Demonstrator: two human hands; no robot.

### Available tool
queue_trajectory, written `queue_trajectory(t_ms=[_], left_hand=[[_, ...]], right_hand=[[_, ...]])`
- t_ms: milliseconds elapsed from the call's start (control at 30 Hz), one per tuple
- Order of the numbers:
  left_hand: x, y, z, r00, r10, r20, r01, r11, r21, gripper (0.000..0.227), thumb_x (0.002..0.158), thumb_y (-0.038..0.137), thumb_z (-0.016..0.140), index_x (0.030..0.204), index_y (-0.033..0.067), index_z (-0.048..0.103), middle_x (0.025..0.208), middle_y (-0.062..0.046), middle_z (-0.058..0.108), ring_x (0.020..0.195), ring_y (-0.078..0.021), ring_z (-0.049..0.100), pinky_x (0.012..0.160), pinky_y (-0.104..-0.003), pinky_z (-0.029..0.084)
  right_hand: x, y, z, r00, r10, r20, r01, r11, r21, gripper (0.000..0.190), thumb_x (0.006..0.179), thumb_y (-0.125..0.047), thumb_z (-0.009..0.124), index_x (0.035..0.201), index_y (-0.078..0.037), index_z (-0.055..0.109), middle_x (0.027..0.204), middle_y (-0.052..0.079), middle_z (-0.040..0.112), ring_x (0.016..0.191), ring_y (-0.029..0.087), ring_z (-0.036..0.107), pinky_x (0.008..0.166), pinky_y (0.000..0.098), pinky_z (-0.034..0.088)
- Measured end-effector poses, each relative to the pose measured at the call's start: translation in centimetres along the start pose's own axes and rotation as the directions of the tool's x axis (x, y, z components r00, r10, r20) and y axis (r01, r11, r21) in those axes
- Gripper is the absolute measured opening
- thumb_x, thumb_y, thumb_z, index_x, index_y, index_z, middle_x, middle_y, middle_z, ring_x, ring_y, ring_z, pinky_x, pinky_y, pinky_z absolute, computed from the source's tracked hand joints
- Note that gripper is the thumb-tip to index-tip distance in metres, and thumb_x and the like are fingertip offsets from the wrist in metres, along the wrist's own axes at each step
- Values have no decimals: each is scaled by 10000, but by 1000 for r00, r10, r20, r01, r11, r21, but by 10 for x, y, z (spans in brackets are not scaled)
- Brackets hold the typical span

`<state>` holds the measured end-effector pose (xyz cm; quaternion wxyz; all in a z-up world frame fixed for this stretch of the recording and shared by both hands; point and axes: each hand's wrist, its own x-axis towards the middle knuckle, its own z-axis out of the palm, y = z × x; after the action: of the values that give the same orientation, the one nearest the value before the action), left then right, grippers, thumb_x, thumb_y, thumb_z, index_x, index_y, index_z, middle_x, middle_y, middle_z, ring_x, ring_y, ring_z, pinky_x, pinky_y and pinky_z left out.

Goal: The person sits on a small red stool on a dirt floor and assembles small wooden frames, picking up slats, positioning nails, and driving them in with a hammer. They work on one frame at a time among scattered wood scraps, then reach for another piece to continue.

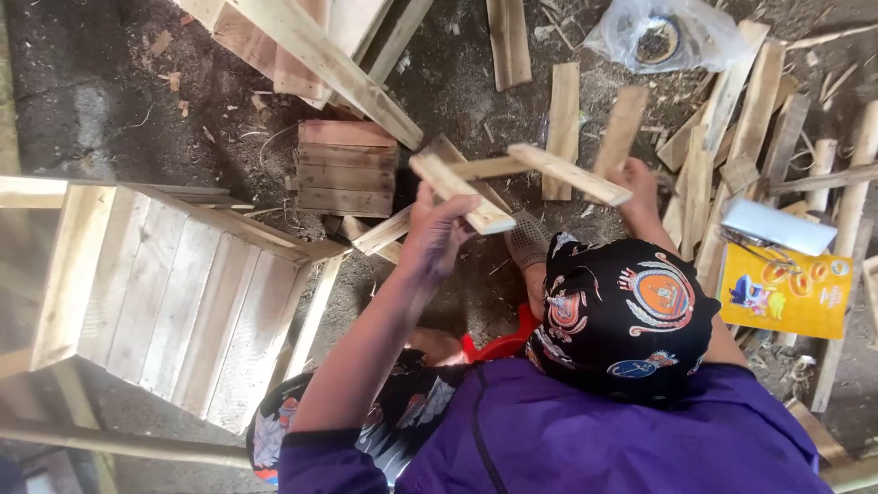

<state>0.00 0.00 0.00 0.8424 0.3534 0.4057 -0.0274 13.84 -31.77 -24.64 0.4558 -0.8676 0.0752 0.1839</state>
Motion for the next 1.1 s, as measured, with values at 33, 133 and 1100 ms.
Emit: queue_trajectory(t_ms=[33, 133, 1100], left_hand=[[10, -10, -13, 1000, -1, -3, 1, 1000, 3, 1186, 686, 13, 870, 1616, 77, 137, 1454, -375, 377, 1164, -443, 584, 903, -594, 592], [34, -33, -48, 995, -3, -100, 0, 1000, -29, 1264, 779, -9, 812, 1657, 255, -59, 1398, -291, 390, 1063, -332, 652, 854, -497, 629], [81, -38, -106, 550, 710, 440, -697, 101, 710, 160, 928, 130, 788, 1084, 130, 756, 990, -124, 708, 966, -287, 672, 903, -392, 517]], right_hand=[[0, 4, 6, 1000, 3, 2, -3, 1000, 3, 367, 971, -298, 700, 1261, -72, 691, 1025, 202, 720, 1035, 399, 689, 852, 524, 514], [8, 15, 14, 999, -54, -3, 53, 970, 236, 334, 1017, -151, 665, 1322, -18, 636, 1043, 165, 705, 953, 263, 670, 839, 390, 535], [50, 4, 3, 974, -76, -215, -67, 807, -587, 378, 1024, -228, 705, 1369, -115, 601, 1220, 177, 567, 1101, 413, 639, 873, 553, 566]])
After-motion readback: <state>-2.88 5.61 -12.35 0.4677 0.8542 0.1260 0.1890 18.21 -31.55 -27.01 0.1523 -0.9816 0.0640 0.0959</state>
